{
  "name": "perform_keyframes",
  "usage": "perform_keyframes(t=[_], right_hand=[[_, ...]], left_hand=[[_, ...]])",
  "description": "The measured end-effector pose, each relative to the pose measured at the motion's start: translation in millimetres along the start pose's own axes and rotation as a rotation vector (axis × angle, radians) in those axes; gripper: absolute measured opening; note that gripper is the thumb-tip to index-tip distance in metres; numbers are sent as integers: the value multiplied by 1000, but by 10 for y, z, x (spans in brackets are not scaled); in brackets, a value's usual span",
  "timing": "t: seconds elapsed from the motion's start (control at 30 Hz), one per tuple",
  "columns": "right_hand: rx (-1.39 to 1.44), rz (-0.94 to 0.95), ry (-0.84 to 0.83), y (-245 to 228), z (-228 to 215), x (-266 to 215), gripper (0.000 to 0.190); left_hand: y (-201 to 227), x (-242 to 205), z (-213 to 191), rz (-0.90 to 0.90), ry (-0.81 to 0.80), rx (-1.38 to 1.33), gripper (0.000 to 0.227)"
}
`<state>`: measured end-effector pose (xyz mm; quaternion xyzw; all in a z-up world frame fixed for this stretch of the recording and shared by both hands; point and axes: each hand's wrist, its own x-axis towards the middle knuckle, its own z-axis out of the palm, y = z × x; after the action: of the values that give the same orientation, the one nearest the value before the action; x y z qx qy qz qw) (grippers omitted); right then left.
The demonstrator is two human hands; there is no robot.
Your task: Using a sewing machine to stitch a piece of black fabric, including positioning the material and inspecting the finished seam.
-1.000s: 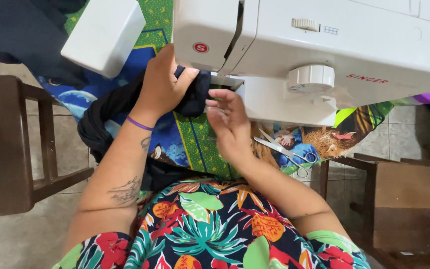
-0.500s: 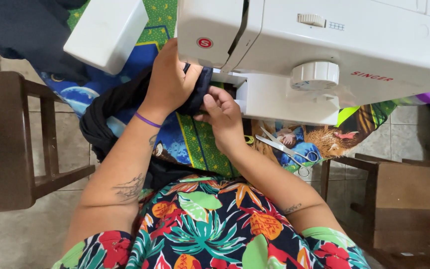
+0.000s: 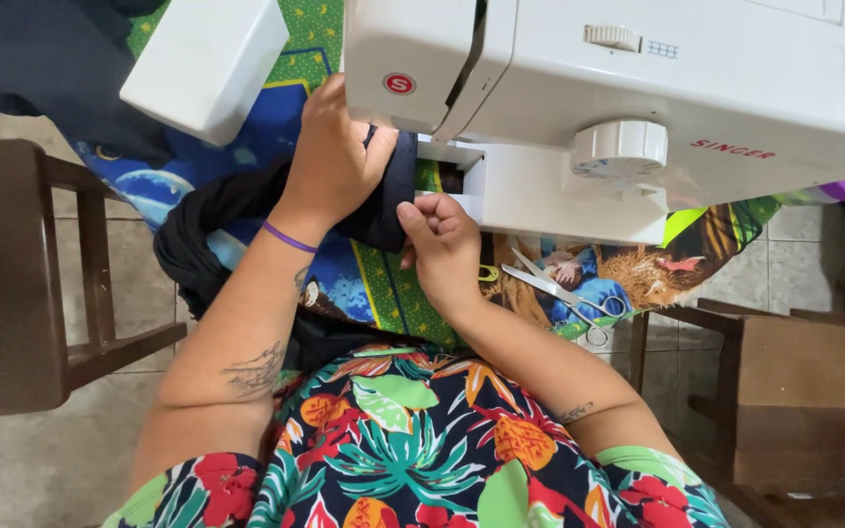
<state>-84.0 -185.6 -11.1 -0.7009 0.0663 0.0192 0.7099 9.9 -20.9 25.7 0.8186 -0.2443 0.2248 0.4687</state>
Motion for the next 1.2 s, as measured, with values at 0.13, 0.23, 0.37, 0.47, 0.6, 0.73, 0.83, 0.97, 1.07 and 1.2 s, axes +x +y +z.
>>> perform_keyframes(t=[0.13, 0.23, 0.37, 0.47, 0.6, 0.73, 0.83, 0.97, 1.07, 1.2], right_hand=[[-96, -49, 8, -44, 8, -23, 23], [-119, -79, -2, -65, 8, -39, 24], [-80, -82, 5, -19, 4, -29, 24], [-110, -111, 5, -13, 8, -18, 23], [-129, -110, 12, -36, 14, -8, 23], [-132, -133, 29, 4, 29, 12, 21], [-139, -156, 23, -34, 32, 4, 23], [-139, -151, 32, -12, 43, 18, 21], [-126, -133, 43, -10, 53, 34, 20], [-137, -130, 59, -18, 75, 50, 21]], left_hand=[[-32, -12, 12, 145, 13, 216, 17], [-57, -49, 32, 158, 12, 290, 11], [-110, -98, 76, 97, -13, 297, 13], [-134, -106, 79, 62, -48, 292, 22], [-220, -118, 116, 93, -17, 354, 12], [-268, -126, 125, 112, -17, 390, 13], [-249, -123, 126, 116, -5, 394, 13], [-275, -129, 129, 115, -8, 392, 14], [-257, -100, 101, 120, -1, 380, 6], [-234, -62, 61, 120, -15, 394, 5]])
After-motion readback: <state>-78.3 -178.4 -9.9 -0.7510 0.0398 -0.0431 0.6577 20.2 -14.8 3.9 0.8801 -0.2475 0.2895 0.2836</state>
